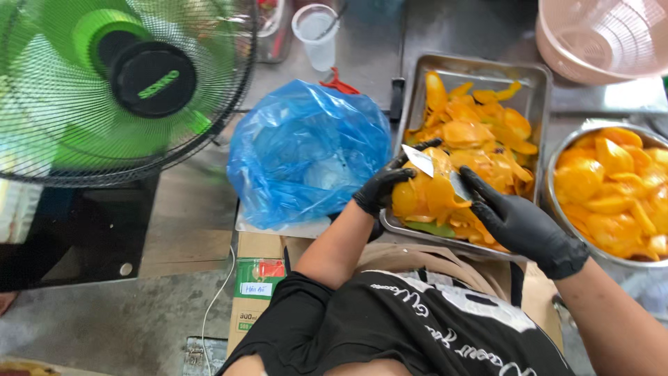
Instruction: The person peels mangoes using a knife and cuts the fruit into slices, placing the slices into a metal bowl.
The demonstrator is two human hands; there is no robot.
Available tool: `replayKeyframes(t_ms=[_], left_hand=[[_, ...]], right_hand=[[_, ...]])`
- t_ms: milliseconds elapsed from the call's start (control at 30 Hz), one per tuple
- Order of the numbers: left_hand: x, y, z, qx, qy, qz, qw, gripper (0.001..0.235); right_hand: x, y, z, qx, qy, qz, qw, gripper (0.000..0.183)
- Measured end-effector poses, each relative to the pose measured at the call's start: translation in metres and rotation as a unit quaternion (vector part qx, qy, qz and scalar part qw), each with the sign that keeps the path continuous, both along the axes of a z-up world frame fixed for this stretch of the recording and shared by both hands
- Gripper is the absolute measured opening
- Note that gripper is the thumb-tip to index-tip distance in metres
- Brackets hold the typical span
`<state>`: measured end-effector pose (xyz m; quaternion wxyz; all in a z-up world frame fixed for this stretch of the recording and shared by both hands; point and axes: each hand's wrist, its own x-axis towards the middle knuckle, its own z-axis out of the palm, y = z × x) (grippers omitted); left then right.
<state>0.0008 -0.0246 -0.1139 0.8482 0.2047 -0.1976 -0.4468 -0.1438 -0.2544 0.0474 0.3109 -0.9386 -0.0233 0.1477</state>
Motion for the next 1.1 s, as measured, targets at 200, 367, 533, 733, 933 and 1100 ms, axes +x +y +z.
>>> replayKeyframes(t_ms=[200,367,533,733,933,1100], left_hand=[[0.0,-0.014,-0.012,0.072,0.055,0.016,0.996,0.082],[0.004,0.004,0.0,0.01,0.032,-0.011,0.999,0.081],[0.006,-0.011,-0.034,0.074,0.066,-0.006,0.995,0.081],[0.013,-0.002,-0.066,0.048,0.097,-0.025,0.994,0.079],[0.002,-0.01,-0.03,-0.003,0.063,-0.062,0.996,0.082],[-0.011,-0.014,0.017,-0.024,0.017,-0.074,0.997,0.08]], right_hand=[[0.017,0.006,-0.005,0.022,0.022,-0.035,0.999,0.066],[0.02,0.002,-0.015,0.071,-0.082,0.052,0.993,0.059],[0.03,0.003,-0.019,0.024,0.123,-0.086,0.988,0.066],[0.034,-0.002,-0.025,0.107,-0.037,0.022,0.993,0.058],[0.047,-0.007,-0.047,0.099,0.001,-0.022,0.995,0.057],[0.049,-0.033,-0.095,0.407,0.128,-0.232,0.874,0.034]])
